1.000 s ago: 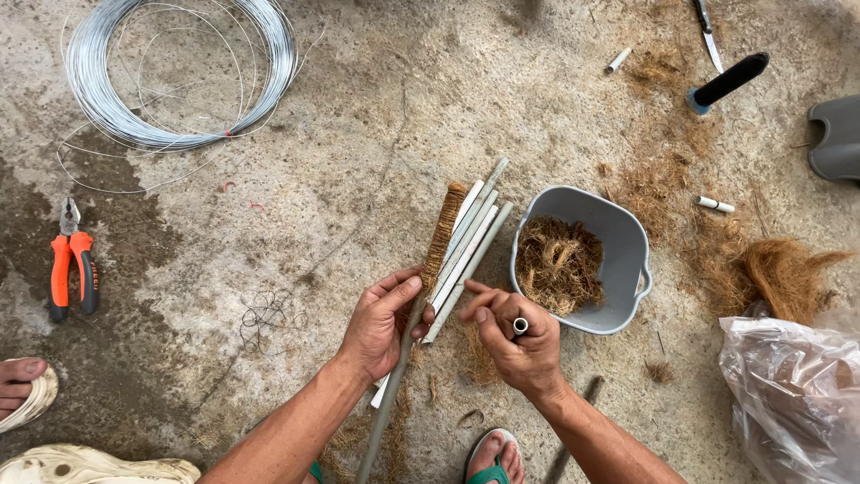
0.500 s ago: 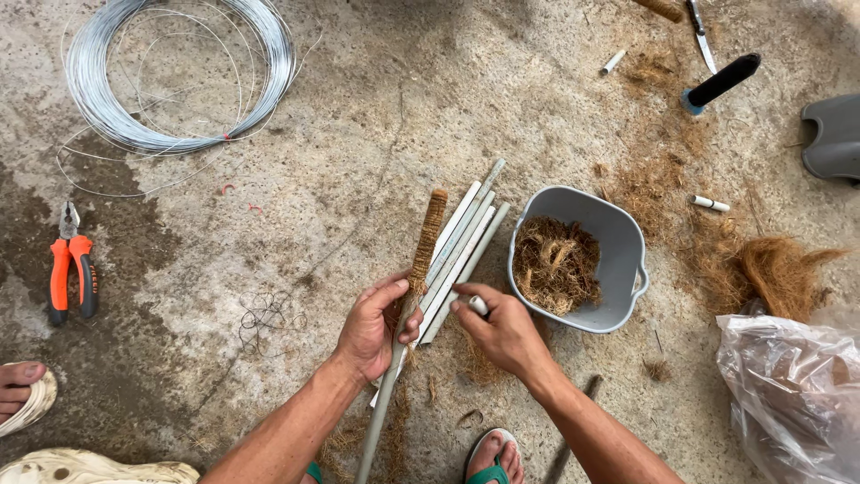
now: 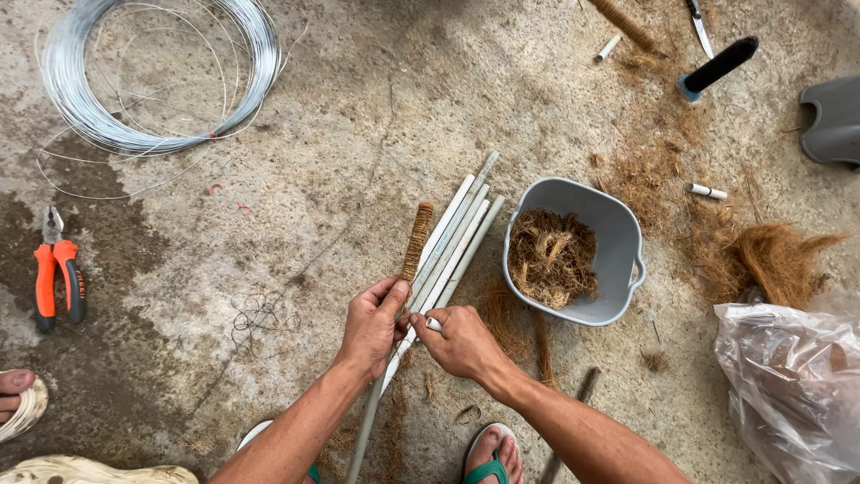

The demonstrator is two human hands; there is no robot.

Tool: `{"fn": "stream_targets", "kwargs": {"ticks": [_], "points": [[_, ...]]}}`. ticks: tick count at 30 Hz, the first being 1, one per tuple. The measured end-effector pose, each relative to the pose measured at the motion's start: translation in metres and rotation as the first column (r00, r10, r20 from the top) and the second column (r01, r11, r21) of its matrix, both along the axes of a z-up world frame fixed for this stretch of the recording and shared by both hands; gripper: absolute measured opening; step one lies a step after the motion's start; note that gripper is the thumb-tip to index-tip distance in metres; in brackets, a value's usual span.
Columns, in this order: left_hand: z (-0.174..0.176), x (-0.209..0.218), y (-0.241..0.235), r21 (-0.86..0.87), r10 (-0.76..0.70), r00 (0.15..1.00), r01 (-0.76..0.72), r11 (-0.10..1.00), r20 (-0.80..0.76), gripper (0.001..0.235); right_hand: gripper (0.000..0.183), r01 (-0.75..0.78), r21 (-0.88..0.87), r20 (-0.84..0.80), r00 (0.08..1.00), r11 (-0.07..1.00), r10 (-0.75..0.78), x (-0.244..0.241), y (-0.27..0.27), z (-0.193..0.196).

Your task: The person wraps fibrous material around white PVC rods using a small cylindrical tool to secure the fibers. They repeatedly pull fibers from a bucket, wrap them around the rod, and use the tool to tighten the bundle.

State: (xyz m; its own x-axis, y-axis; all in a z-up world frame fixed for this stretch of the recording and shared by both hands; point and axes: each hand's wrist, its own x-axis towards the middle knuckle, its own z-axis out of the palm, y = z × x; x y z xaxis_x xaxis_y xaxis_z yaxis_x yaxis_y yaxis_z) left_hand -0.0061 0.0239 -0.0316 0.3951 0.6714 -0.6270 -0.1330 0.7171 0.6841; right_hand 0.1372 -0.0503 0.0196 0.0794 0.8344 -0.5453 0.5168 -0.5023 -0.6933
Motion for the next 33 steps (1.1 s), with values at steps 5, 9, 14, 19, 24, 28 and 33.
{"fn": "stream_targets", "kwargs": {"ticks": [5,9,14,19,24,28,33], "points": [[-0.008,0.001,-0.005,0.032,0.012,0.992,-0.008,0.999,-0.124,0.032,0.036,-0.091,-0.035,0.035,0.995,0.995,0.092,-0.012,-0.009,-0.017],[-0.01,-0.003,-0.006,0.006,0.045,0.997,-0.044,0.999,-0.067,0.029,0.033,-0.24,0.115,0.135,0.965,0.964,0.224,-0.015,-0.009,-0.026],[-0.023,-0.016,0.011,-0.041,0.091,0.969,-0.103,0.994,-0.23,0.024,0.037,-0.242,-0.146,0.123,0.958,0.959,0.261,-0.022,0.023,-0.02],[-0.033,-0.031,0.028,0.015,0.125,0.948,-0.126,0.992,-0.292,0.025,0.041,0.183,-0.192,-0.095,0.974,0.964,-0.204,-0.002,0.059,-0.032],[-0.052,-0.044,0.026,0.004,0.089,0.912,-0.095,0.995,-0.4,0.027,0.055,0.422,-0.021,-0.377,0.836,0.906,-0.398,0.033,0.076,-0.089],[-0.067,-0.056,0.029,0.046,0.108,0.914,-0.098,0.994,-0.39,0.027,0.055,0.265,0.175,-0.226,0.948,0.948,-0.223,0.036,0.098,-0.108],[-0.071,-0.07,0.042,-0.03,0.068,0.899,-0.089,0.996,-0.432,0.028,0.043,0.047,0.114,0.094,0.994,0.992,-0.058,0.021,0.127,-0.109]]}}
